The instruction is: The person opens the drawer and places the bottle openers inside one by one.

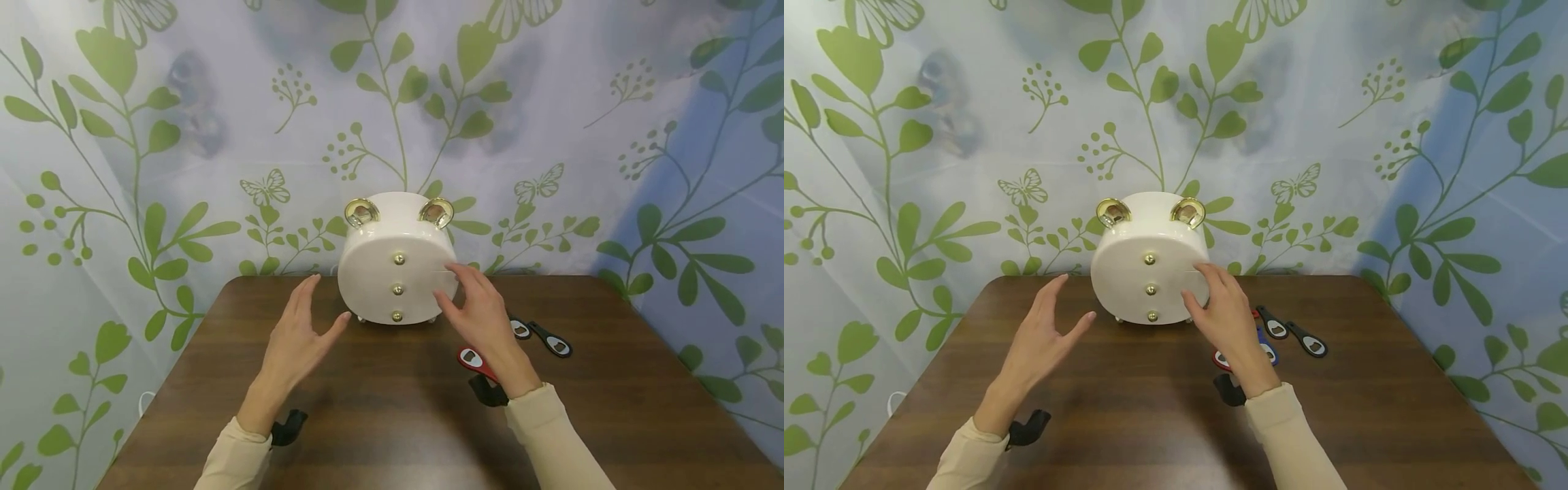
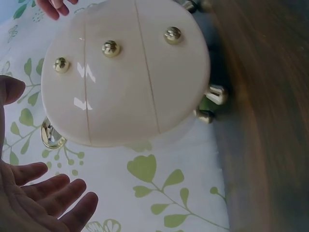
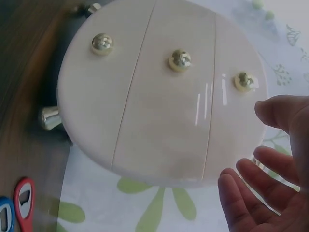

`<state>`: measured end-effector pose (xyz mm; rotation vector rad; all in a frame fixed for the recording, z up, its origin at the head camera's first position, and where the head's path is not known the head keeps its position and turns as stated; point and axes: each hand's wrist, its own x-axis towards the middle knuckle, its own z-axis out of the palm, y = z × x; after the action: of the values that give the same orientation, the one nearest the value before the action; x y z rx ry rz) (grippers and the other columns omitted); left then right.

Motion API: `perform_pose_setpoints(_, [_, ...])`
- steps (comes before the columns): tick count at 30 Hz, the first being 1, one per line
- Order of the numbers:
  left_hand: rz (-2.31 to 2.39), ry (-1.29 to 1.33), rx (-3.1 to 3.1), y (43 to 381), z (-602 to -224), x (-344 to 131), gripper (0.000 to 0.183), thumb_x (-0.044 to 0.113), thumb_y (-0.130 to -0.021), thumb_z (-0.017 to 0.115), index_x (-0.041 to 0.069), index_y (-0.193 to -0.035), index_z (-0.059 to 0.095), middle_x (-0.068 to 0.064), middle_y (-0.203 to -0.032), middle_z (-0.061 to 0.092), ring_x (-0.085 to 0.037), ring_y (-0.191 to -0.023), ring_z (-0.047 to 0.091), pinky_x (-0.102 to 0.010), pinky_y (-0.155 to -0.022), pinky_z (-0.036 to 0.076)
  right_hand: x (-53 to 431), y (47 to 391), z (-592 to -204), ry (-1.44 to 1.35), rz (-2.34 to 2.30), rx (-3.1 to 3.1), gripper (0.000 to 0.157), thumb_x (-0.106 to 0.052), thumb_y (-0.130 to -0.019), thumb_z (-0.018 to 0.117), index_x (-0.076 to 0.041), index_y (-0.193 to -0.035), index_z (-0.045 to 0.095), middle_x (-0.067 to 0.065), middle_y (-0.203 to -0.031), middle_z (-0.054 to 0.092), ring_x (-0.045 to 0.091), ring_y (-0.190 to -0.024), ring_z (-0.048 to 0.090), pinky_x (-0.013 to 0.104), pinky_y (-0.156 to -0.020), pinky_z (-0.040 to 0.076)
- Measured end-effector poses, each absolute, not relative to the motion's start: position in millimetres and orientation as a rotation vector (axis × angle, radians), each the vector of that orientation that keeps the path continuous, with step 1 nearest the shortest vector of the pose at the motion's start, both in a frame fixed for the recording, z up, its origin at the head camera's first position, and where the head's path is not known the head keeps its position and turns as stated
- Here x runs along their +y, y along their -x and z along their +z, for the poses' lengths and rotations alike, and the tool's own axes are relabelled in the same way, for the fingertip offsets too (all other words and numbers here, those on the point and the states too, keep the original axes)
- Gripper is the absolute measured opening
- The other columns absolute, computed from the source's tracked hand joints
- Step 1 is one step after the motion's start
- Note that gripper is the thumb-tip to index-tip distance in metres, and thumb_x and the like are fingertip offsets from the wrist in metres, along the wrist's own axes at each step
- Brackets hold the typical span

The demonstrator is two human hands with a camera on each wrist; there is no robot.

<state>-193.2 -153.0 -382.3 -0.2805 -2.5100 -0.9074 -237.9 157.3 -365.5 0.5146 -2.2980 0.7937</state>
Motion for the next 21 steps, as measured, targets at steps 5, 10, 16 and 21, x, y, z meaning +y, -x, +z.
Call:
perform_pose_setpoints(5, [-0.984, 0.312, -2.493, 195.6, -377.4, -148.5, 0.085, 0.05, -0.094, 0.072, 0.011, -0.159, 0.033, -0.011, -0.162, 0.037, -0.037, -0.145, 0.043, -0.062, -0.109, 0.044, 148.7, 240.2, -362.4, -0.499, 0.835, -2.31, 0.047, -0.021, -0.09, 0.08, -0.007, -0.133, 0.065, 0.015, -0.122, 0.068, 0.033, -0.104, 0.069, 0.051, -0.085, 0.056])
perform_pose_setpoints(10, [-1.024, 0.329, -2.482, 198.4, -374.1, -144.6, 0.086, 0.049, -0.093, 0.074, 0.011, -0.159, 0.034, -0.011, -0.161, 0.038, -0.035, -0.147, 0.041, -0.06, -0.112, 0.041, 140.2, 240.6, -359.2, -0.493, 0.896, -2.318, 0.045, -0.022, -0.091, 0.08, -0.008, -0.132, 0.066, 0.015, -0.122, 0.068, 0.033, -0.102, 0.071, 0.047, -0.087, 0.059])
perform_pose_setpoints(16, [-1.105, 0.34, -2.453, 203.1, -373.8, -140.0, 0.086, 0.046, -0.092, 0.076, 0.011, -0.159, 0.035, -0.01, -0.161, 0.038, -0.032, -0.149, 0.038, -0.059, -0.115, 0.038, 131.9, 244.6, -360.4, -0.499, 0.908, -2.308, 0.042, -0.022, -0.092, 0.079, -0.008, -0.13, 0.067, 0.014, -0.118, 0.069, 0.031, -0.101, 0.071, 0.046, -0.086, 0.059])
perform_pose_setpoints(21, [-1.151, 0.356, -2.436, 205.0, -372.1, -135.6, 0.086, 0.042, -0.091, 0.078, 0.011, -0.158, 0.035, -0.011, -0.161, 0.038, -0.032, -0.149, 0.037, -0.06, -0.116, 0.037, 125.9, 249.4, -362.8, -0.52, 0.898, -2.274, 0.038, -0.021, -0.093, 0.079, -0.007, -0.127, 0.068, 0.013, -0.117, 0.07, 0.03, -0.101, 0.07, 0.045, -0.086, 0.06])
